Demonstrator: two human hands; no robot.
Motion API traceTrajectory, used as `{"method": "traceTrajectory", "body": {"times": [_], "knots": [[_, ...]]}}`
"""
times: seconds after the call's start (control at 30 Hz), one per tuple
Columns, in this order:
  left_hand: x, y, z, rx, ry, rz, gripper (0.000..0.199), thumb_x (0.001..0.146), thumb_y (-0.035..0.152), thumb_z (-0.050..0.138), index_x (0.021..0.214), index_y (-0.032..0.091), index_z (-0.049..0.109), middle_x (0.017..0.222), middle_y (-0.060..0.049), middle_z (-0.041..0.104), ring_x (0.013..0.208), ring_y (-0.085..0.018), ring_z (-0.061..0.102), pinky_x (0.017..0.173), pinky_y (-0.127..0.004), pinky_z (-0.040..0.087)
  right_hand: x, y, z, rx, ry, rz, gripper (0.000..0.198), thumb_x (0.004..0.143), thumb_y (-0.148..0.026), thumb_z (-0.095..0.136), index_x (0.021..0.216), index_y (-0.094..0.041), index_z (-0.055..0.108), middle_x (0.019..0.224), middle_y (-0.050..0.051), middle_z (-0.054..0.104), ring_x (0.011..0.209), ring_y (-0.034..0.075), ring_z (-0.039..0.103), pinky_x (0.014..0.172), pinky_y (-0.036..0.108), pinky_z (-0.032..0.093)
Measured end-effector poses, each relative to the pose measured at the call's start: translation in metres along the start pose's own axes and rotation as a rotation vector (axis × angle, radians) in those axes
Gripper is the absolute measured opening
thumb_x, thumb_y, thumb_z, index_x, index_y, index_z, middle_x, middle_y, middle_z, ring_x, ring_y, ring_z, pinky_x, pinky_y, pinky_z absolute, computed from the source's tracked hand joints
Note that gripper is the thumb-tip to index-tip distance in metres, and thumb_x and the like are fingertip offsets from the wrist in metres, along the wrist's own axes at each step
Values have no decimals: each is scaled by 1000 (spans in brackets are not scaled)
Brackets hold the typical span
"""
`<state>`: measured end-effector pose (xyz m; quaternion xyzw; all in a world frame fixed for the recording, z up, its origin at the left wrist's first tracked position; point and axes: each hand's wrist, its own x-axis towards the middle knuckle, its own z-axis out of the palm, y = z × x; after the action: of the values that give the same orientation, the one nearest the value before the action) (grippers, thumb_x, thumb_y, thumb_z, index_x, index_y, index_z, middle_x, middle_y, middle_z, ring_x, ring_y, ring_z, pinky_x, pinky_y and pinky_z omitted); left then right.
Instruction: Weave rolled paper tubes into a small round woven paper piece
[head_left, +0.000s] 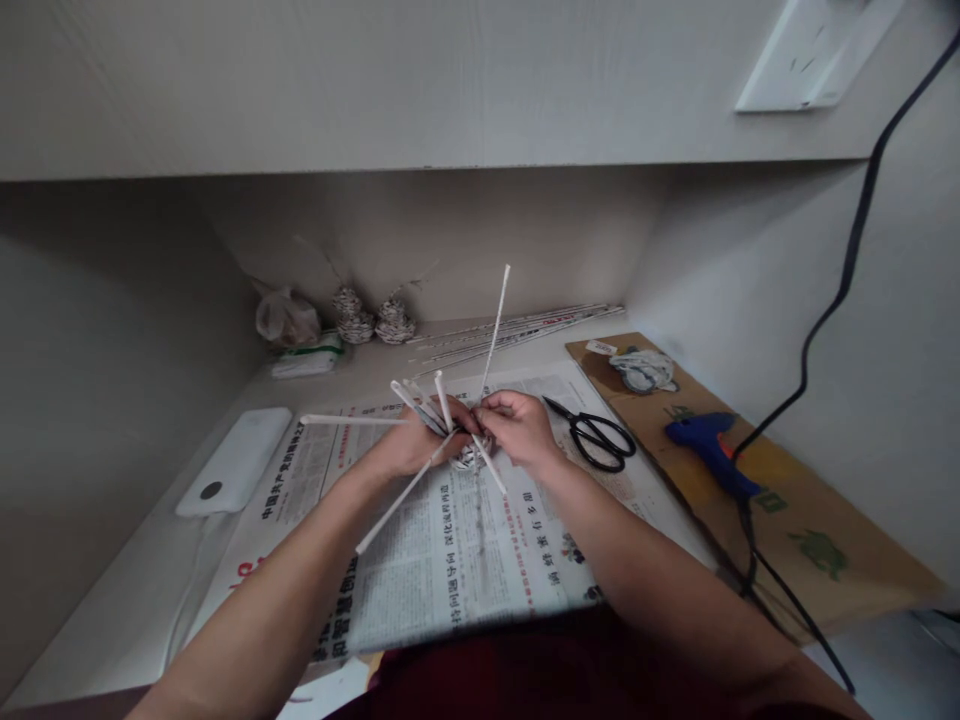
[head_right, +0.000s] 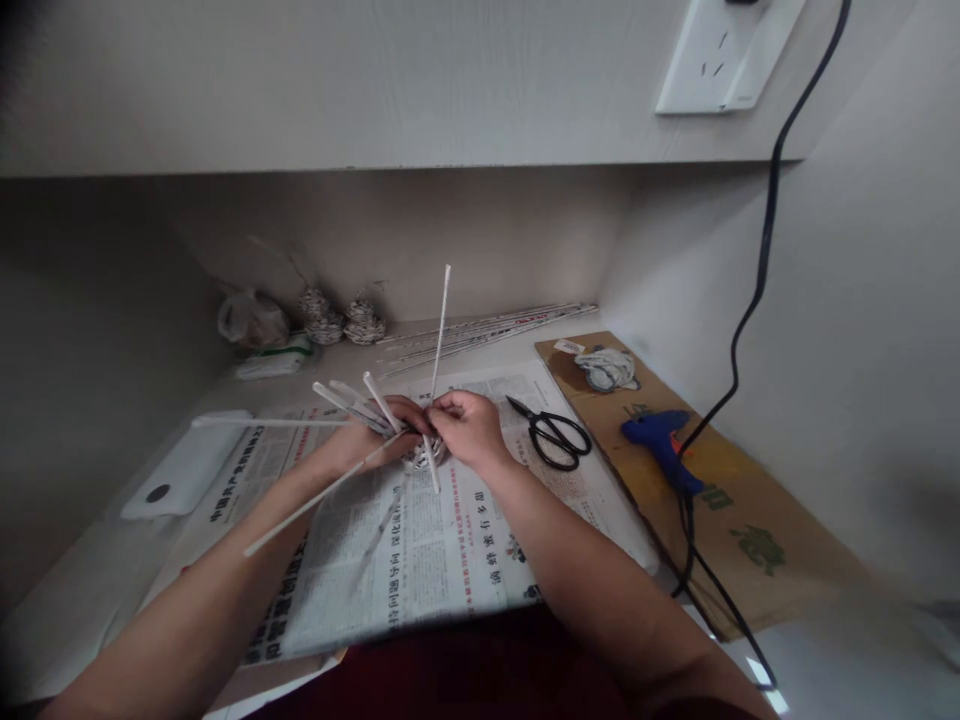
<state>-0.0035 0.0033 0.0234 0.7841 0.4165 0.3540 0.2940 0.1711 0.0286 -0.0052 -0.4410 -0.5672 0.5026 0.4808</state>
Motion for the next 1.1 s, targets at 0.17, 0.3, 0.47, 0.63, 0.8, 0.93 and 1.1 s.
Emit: {"method": "traceTrajectory", "body": {"times": [0.17, 0.3, 0.47, 0.63, 0.8, 0.93, 1.1], "knots": [[-3, -5, -7, -185, -103, -90, 34, 70, 24, 78, 98, 17, 61, 87, -3, 69, 76, -17, 65, 72, -30, 54, -2, 3, 2, -59, 26, -42, 15, 71, -34, 69, 76, -20, 71, 72, 3, 74, 64, 18, 68, 57, 26, 52], [-3, -4, -10, -190, -112, -117, 33, 70, 21, 77, 97, 17, 58, 85, -1, 66, 74, -15, 64, 71, -29, 53, -5, 0, 2, -97, -35, -95, 13, 75, -32, 68, 80, -20, 72, 77, 4, 76, 70, 19, 71, 63, 28, 55], [-2, -7, -11, -287, -69, -141, 32, 70, 20, 76, 95, 18, 57, 85, 0, 65, 75, -14, 63, 72, -28, 52, -6, -3, -3, -128, -104, -163, 14, 79, -26, 66, 89, -19, 71, 85, 5, 77, 77, 18, 73, 73, 28, 56], [0, -21, -7, -422, -53, -210, 29, 65, 22, 80, 86, 17, 60, 81, -1, 68, 76, -16, 65, 72, -29, 53, -8, -11, -12, -198, -235, -171, 16, 76, -18, 65, 92, -21, 65, 83, 1, 74, 76, 15, 70, 69, 26, 54], [1, -22, -8, -463, -41, -263, 48, 62, 19, 83, 106, 18, 63, 89, -5, 74, 82, -19, 69, 78, -33, 55, -8, -21, -21, -286, -374, -205, 15, 77, -13, 62, 89, -20, 69, 85, 1, 71, 75, 13, 65, 69, 25, 52], [2, -17, -12, -399, -81, -201, 37, 65, 22, 83, 99, 17, 68, 94, -7, 75, 87, -20, 69, 82, -33, 54, -8, -28, -24, -390, -443, -204, 17, 78, -18, 69, 94, -21, 74, 83, 1, 71, 72, 13, 62, 69, 26, 50], [2, -18, -13, -372, -106, -180, 36, 67, 23, 81, 100, 18, 68, 89, -6, 74, 79, -19, 68, 75, -31, 53, -12, -32, -25, -479, -451, -287, 26, 71, -21, 80, 95, -21, 72, 94, 3, 68, 74, 13, 59, 71, 27, 49]]}}
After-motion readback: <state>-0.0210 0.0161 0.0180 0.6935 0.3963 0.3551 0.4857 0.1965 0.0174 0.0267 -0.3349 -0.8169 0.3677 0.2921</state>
